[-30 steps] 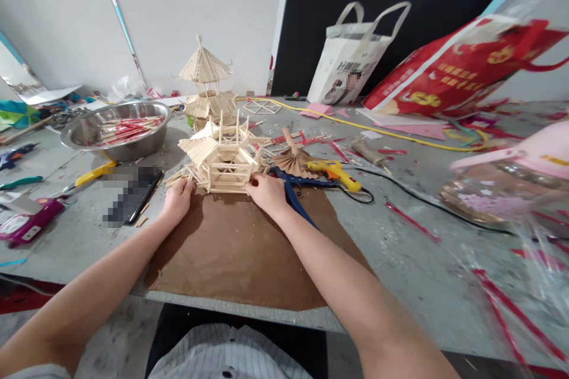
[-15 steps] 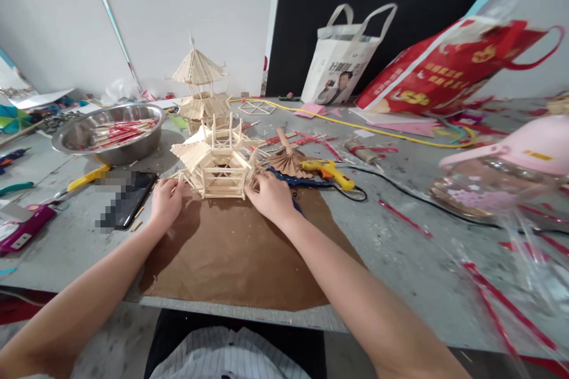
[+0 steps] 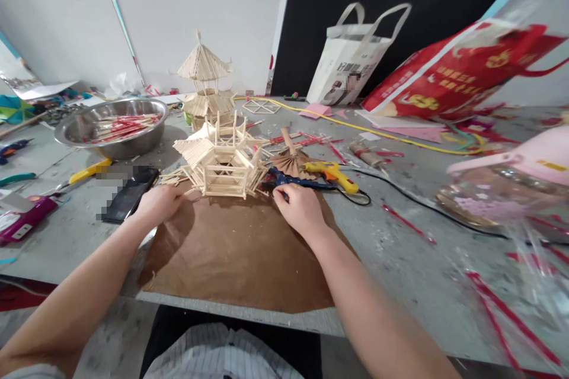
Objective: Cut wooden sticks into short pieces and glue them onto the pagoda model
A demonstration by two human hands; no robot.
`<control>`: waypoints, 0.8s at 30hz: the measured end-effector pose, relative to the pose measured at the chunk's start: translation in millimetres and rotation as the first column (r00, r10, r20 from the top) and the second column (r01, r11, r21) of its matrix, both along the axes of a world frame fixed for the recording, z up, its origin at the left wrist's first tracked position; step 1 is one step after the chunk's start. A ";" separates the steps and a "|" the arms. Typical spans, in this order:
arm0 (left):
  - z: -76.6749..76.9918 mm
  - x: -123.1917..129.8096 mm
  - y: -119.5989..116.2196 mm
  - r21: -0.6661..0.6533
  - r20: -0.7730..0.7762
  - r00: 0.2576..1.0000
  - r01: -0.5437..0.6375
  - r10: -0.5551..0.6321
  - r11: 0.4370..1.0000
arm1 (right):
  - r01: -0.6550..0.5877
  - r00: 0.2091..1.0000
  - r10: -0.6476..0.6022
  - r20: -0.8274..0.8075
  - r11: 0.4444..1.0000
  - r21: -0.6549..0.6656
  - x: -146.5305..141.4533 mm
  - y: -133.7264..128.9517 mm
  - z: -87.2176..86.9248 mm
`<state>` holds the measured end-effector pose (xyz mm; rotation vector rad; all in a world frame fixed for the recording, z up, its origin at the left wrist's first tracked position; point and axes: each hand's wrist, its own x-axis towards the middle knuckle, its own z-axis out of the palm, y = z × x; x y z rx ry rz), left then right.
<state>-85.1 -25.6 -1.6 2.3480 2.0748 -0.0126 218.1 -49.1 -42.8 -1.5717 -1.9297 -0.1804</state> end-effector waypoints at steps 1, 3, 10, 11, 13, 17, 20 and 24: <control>1.9 -5.5 2.8 -0.012 -0.023 1.000 -0.018 0.018 1.000 | 0.008 1.000 -0.008 0.000 1.000 -0.001 2.6 1.7 -1.1; 4.7 -13.5 7.4 -0.014 -0.038 0.998 -0.052 0.052 0.999 | 0.018 1.000 -0.018 0.003 1.000 -0.012 5.7 3.7 -2.9; 2.3 -21.3 16.4 0.051 0.004 0.990 -0.139 0.139 0.989 | 0.096 0.995 -0.096 -0.013 0.995 -0.023 10.3 5.2 -2.5; 2.1 -22.0 16.9 0.054 0.014 0.990 -0.142 0.141 0.988 | 0.123 0.992 -0.124 -0.023 0.992 -0.026 13.4 6.0 -1.6; 2.7 -23.7 17.0 0.076 0.032 0.988 -0.153 0.151 0.985 | 0.196 0.980 -0.197 -0.037 0.980 -0.031 23.4 8.1 0.8; 6.4 -25.5 13.8 0.263 0.091 0.984 -0.173 0.154 0.949 | 0.409 0.912 -0.410 -0.023 0.912 -0.039 55.5 13.0 4.1; 7.5 -23.0 9.8 0.503 0.203 0.979 -0.122 0.020 0.856 | 0.562 0.827 -0.563 0.009 0.824 -0.068 79.0 15.9 1.9; 3.2 -13.4 4.9 0.668 0.320 0.900 0.009 -0.297 0.744 | 0.688 0.720 -0.692 0.052 0.701 -0.188 93.9 20.1 -4.9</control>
